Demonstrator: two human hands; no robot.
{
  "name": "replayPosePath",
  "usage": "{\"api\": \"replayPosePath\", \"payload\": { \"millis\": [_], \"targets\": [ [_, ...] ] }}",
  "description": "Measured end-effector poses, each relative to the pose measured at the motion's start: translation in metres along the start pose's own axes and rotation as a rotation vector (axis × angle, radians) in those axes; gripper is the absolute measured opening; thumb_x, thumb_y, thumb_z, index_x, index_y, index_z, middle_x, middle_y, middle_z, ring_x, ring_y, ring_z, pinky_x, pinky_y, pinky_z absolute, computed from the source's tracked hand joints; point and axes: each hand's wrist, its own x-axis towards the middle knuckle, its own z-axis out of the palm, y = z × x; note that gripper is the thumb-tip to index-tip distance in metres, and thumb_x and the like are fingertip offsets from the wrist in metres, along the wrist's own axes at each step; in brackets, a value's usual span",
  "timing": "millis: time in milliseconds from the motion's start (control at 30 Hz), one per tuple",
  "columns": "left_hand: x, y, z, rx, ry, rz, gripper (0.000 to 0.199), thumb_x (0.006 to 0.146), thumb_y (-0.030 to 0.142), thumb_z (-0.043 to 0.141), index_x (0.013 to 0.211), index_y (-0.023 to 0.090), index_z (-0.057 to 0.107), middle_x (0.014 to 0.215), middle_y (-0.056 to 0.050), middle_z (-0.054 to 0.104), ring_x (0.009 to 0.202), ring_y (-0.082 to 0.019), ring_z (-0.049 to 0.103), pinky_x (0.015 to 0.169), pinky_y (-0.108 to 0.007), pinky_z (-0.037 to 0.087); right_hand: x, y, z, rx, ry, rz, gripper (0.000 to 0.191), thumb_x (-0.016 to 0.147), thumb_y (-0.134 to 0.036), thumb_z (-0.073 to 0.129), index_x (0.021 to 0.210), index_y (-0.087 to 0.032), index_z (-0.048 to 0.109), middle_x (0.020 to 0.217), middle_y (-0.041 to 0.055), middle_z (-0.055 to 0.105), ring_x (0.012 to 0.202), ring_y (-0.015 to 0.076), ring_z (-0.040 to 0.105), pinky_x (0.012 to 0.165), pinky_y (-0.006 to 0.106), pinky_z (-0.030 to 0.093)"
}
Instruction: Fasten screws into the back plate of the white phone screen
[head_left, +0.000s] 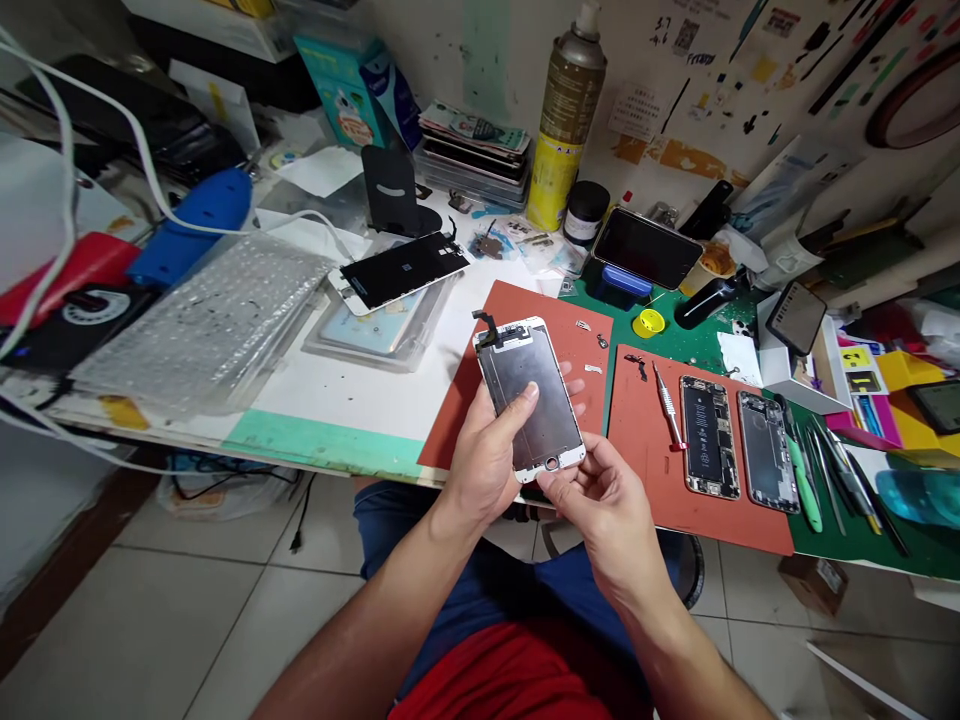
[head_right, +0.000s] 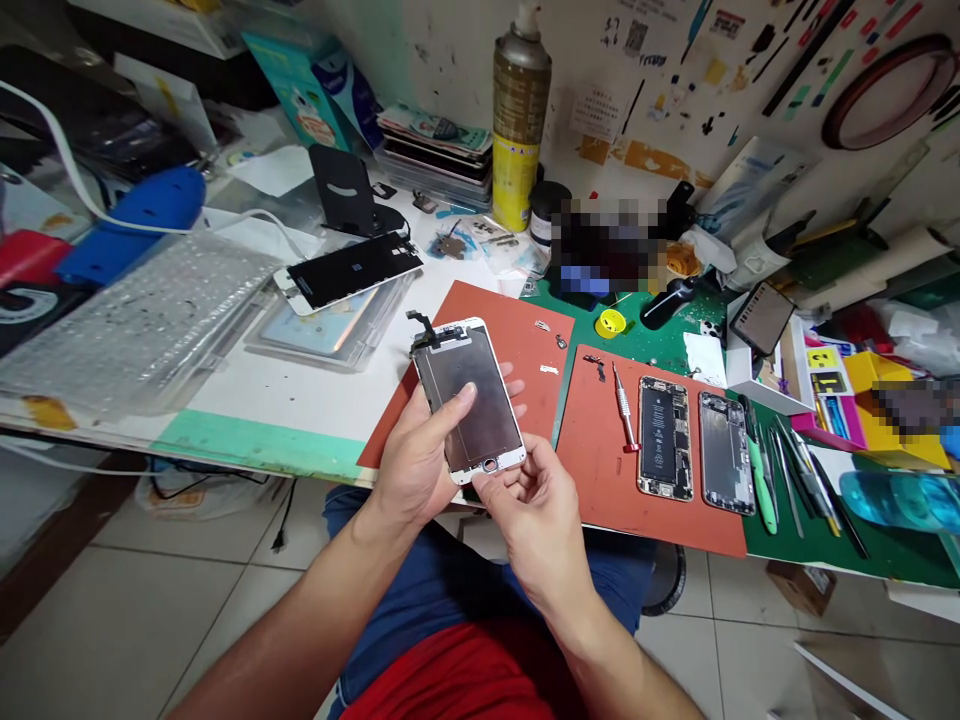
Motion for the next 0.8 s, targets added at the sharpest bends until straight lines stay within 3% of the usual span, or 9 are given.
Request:
{"api": "replayPosePath", "payload": {
  "millis": [800],
  "targets": [
    [-0.0022, 0.0009, 0.0030, 0.035, -0.001, 0.030, 0.039, 0.099, 0.029, 0.074, 0.136, 0.025, 0.061, 0.141, -0.011, 0.073, 0.131, -0.032, 0.071, 0.111, -0.052, 0.059, -0.0007, 0.0003, 0.0077, -0.042, 0.058, -0.024, 0.034, 0.079, -0.039, 0.088, 0.096, -0.021, 0.064, 0.077, -0.0037, 0.061, 0.063, 0.0094, 0.046, 0.056, 0.022, 0.041]
  ]
}}
